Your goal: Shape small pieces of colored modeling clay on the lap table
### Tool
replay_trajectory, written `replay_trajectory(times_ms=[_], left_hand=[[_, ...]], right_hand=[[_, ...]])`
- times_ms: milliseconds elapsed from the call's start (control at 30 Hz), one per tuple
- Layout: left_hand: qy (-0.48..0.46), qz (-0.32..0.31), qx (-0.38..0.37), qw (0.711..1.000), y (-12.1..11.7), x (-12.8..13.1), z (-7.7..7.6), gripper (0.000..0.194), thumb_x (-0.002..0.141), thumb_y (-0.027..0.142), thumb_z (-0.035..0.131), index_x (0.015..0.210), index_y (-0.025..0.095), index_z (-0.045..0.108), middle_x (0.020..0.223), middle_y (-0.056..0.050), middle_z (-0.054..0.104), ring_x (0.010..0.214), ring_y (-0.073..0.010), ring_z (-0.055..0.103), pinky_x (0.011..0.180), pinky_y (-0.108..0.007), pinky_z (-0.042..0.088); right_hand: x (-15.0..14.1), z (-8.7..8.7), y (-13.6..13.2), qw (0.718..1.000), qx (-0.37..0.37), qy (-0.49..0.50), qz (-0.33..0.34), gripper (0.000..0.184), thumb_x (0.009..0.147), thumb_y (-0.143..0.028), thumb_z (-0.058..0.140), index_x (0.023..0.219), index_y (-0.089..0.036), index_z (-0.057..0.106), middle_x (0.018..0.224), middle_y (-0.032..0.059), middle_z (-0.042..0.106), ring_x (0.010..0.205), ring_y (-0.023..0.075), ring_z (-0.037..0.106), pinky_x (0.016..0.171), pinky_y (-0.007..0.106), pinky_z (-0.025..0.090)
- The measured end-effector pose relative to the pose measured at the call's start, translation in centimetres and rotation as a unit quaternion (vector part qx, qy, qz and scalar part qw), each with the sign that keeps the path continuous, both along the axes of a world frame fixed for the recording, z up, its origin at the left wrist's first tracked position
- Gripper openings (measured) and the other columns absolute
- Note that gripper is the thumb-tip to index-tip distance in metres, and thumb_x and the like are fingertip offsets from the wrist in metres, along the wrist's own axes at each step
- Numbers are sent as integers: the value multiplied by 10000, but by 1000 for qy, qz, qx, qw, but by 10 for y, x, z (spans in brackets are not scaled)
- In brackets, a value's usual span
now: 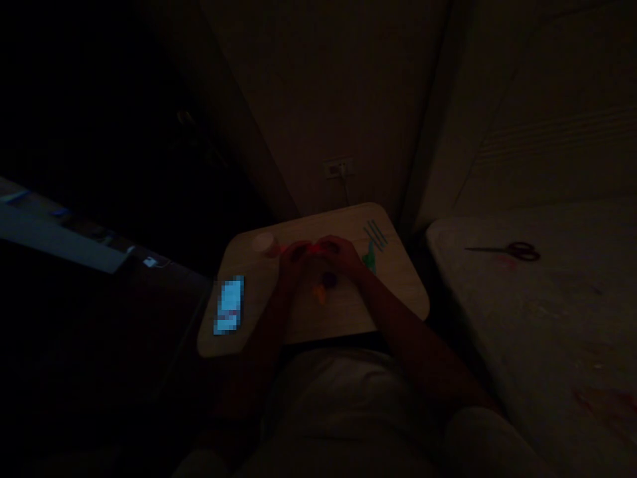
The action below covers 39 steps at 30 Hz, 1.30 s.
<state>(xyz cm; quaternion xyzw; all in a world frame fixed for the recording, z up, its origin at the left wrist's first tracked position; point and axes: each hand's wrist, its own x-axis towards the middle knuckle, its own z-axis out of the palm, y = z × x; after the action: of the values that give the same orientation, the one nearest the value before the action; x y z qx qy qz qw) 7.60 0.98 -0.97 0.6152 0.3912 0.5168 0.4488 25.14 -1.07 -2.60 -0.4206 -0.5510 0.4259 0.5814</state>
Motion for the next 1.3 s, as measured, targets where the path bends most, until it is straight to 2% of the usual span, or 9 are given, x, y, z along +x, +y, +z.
replay_trajectory(times_ms=[300, 500, 667, 800, 1033, 1167, 1300], left_hand=[[15, -13, -20, 1000, 0, 0, -1, 290, 704, 370, 839, 896, 173, 746, 953, -87, 772, 891, -222, 714, 860, -377, 568], [22, 5, -7, 1000, -2, -2, 1, 198, 724, 339, 817, 810, 178, 740, 847, -58, 758, 798, -194, 694, 782, -336, 562], [17, 20, -3, 1000, 0, -1, -1, 230, 668, 358, 850, 720, 177, 716, 757, -38, 727, 725, -178, 668, 708, -310, 552], [16, 27, -10, 999, 2, 0, -2, 254, 667, 389, 845, 734, 178, 721, 754, -38, 727, 724, -180, 664, 703, -308, 554], [11, -11, -4, 1000, 3, -4, 1, 352, 809, 528, 721, 783, 178, 747, 839, -63, 747, 824, -202, 677, 823, -350, 548], [24, -18, -15, 999, 0, -2, 5, 320, 741, 486, 798, 793, 178, 731, 838, -59, 745, 815, -204, 684, 798, -350, 558], [6, -10, -45, 999, -2, 2, 5, 399, 636, 467, 883, 841, 186, 688, 857, -46, 743, 788, -191, 688, 737, -326, 570]], right_hand=[[4, 3, 0, 999, 9, -40, -19, 314, 736, -465, 804, 899, -203, 751, 925, 60, 762, 877, 229, 699, 819, 347, 556], [0, 5, -4, 999, -2, -4, 38, 471, 755, -448, 801, 1167, -234, 719, 1099, 78, 769, 1003, 244, 719, 888, 370, 577], [2, 7, -5, 998, -1, -49, 48, 329, 778, -414, 784, 1034, -209, 775, 1057, 82, 782, 979, 247, 721, 904, 381, 565], [3, 6, -4, 998, 18, -36, 48, 404, 726, -376, 819, 1092, -213, 766, 1126, 82, 768, 1024, 250, 712, 919, 373, 557], [2, 7, -4, 999, 2, -28, 29, 271, 800, -396, 737, 989, -204, 774, 1015, 69, 781, 929, 225, 708, 853, 349, 555], [3, 6, -3, 999, -4, -27, 20, 247, 795, -397, 732, 928, -192, 767, 929, 57, 778, 870, 214, 700, 820, 332, 546], [6, 7, -2, 999, -4, -37, 10, 225, 770, -386, 741, 877, -191, 772, 892, 60, 777, 855, 222, 695, 826, 344, 540]])
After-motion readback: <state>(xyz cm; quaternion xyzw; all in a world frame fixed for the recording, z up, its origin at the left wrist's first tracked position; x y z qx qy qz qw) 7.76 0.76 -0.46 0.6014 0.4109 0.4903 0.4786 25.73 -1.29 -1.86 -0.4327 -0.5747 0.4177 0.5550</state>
